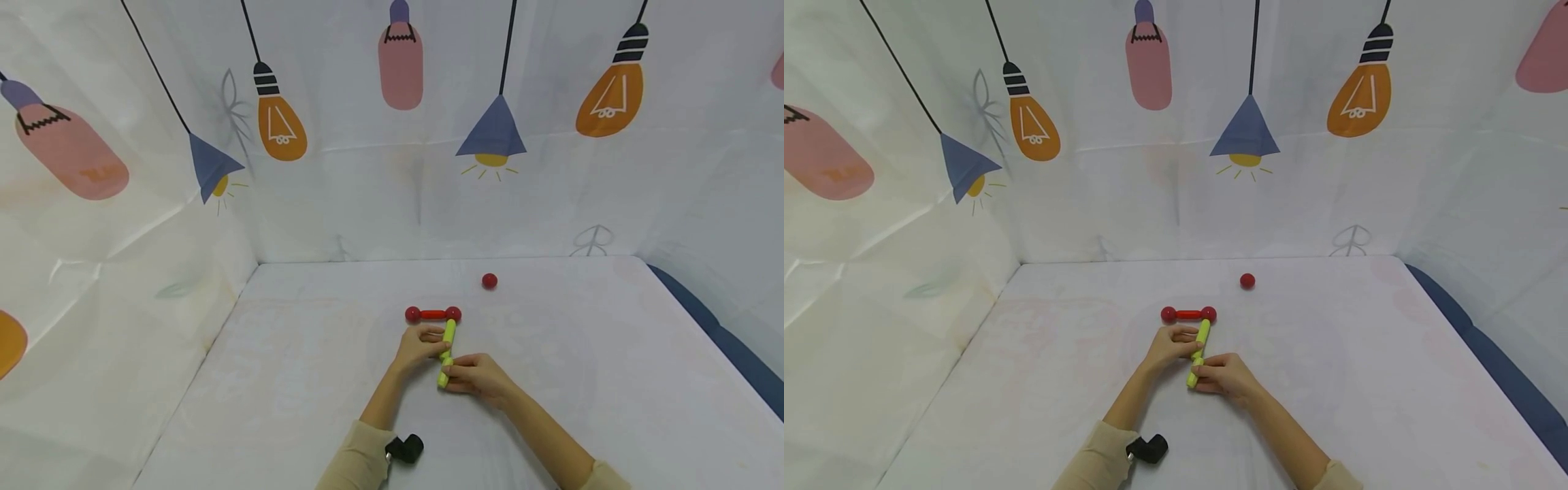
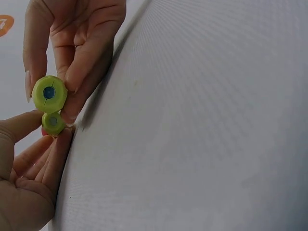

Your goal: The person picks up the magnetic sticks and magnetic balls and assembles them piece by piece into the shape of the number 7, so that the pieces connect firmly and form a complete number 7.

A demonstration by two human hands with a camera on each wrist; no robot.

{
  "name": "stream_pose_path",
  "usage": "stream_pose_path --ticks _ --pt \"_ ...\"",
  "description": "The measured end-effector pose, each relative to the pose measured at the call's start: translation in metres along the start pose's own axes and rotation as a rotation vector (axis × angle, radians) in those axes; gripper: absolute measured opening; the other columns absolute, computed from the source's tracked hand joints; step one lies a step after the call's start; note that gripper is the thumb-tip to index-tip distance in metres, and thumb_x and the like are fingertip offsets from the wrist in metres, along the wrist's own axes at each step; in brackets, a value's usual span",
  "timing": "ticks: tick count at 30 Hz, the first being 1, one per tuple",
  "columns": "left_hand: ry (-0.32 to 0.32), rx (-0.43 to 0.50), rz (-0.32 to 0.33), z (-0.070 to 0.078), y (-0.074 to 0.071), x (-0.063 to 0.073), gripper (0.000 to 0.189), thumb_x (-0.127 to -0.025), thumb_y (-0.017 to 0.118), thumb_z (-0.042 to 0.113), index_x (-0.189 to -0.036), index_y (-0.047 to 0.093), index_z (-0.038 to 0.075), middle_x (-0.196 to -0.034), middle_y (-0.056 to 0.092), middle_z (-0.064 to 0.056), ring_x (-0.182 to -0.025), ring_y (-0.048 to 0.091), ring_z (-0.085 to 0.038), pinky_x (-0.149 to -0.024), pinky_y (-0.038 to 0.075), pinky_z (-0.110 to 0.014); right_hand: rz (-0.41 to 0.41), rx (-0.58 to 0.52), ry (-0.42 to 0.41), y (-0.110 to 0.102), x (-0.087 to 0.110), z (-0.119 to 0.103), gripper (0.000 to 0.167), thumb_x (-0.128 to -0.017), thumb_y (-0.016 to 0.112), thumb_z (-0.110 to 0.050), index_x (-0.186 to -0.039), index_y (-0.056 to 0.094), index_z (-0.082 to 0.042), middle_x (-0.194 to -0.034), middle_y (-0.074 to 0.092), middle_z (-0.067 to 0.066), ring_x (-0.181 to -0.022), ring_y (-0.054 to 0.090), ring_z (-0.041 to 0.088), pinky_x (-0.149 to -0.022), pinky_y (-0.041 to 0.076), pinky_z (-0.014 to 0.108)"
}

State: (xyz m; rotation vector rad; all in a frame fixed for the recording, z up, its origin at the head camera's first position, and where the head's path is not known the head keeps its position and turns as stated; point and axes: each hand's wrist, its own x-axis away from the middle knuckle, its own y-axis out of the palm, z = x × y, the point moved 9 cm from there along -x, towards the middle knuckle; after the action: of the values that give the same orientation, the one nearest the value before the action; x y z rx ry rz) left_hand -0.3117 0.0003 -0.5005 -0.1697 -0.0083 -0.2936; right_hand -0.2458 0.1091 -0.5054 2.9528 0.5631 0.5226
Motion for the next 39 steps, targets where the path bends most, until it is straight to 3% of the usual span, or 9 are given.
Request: stream_pose_path --ticks 7,18,25,28,30,34,39 --pt "-0.015 0.020 0.015 0.001 0.000 0.001 0.034 -0.079 0.074 0.008 -0.109 0.065 -0.005 -0.097 0.070 -0.020 -0.088 0.068 -0.025 -0.068 0.056 -0.030 -0.001 0.039 0.032 0.007 -0.002 0.004 0.041 -0.088 0.066 -0.013 -0.113 0.056 0.017 -0.088 0.068 0.007 -0.079 0.068 0.016 -0.076 0.055 0.032" --pt "-0.010 0.015 0.003 0.003 0.001 0.001 0.034 -0.080 0.073 0.007 -0.110 0.064 -0.007 -0.098 0.069 -0.022 -0.089 0.068 -0.027 -0.068 0.056 -0.030 0.084 0.012 0.124 0.003 -0.006 0.007 0.039 -0.087 0.066 -0.012 -0.114 0.056 0.015 -0.086 0.069 0.009 -0.074 0.068 0.016 -0.073 0.056 0.032" --pt "0.013 0.015 -0.010 0.032 -0.001 0.016 0.034 -0.081 0.070 0.001 -0.109 0.060 -0.014 -0.102 0.065 -0.030 -0.090 0.067 -0.030 -0.068 0.056 -0.029 0.055 -0.002 0.105 0.004 -0.007 0.007 0.037 -0.088 0.064 -0.009 -0.113 0.055 0.017 -0.084 0.069 0.009 -0.072 0.068 0.015 -0.072 0.056 0.032" --pt "0.006 0.011 -0.009 0.037 -0.001 0.020 0.034 -0.081 0.070 0.002 -0.109 0.061 -0.014 -0.102 0.065 -0.029 -0.092 0.067 -0.031 -0.069 0.056 -0.030 0.070 -0.001 0.110 0.003 -0.006 0.006 0.037 -0.089 0.063 -0.009 -0.115 0.054 0.017 -0.085 0.069 0.009 -0.073 0.068 0.015 -0.072 0.056 0.032" --pt "0.001 0.008 -0.009 0.035 -0.001 0.020 0.033 -0.081 0.070 0.003 -0.109 0.061 -0.012 -0.101 0.066 -0.027 -0.092 0.067 -0.031 -0.070 0.056 -0.030 0.087 0.003 0.114 0.003 -0.005 0.006 0.038 -0.089 0.062 -0.008 -0.116 0.052 0.017 -0.085 0.068 0.010 -0.073 0.068 0.016 -0.072 0.056 0.033" --pt "-0.018 -0.002 -0.024 0.014 -0.001 0.010 0.034 -0.080 0.072 0.006 -0.111 0.063 -0.007 -0.098 0.069 -0.022 -0.092 0.067 -0.029 -0.071 0.055 -0.030 0.132 0.014 0.127 0.000 -0.005 0.007 0.040 -0.089 0.062 -0.008 -0.119 0.051 0.017 -0.086 0.068 0.010 -0.073 0.068 0.017 -0.071 0.056 0.033" --pt "-0.035 0.003 -0.051 0.012 0.000 0.013 0.036 -0.081 0.071 0.005 -0.112 0.062 -0.009 -0.097 0.068 -0.025 -0.088 0.068 -0.027 -0.070 0.055 -0.031 0.178 0.021 0.131 -0.004 -0.006 0.009 0.042 -0.088 0.064 -0.009 -0.119 0.051 0.017 -0.086 0.068 0.011 -0.072 0.068 0.016 -0.071 0.056 0.032"
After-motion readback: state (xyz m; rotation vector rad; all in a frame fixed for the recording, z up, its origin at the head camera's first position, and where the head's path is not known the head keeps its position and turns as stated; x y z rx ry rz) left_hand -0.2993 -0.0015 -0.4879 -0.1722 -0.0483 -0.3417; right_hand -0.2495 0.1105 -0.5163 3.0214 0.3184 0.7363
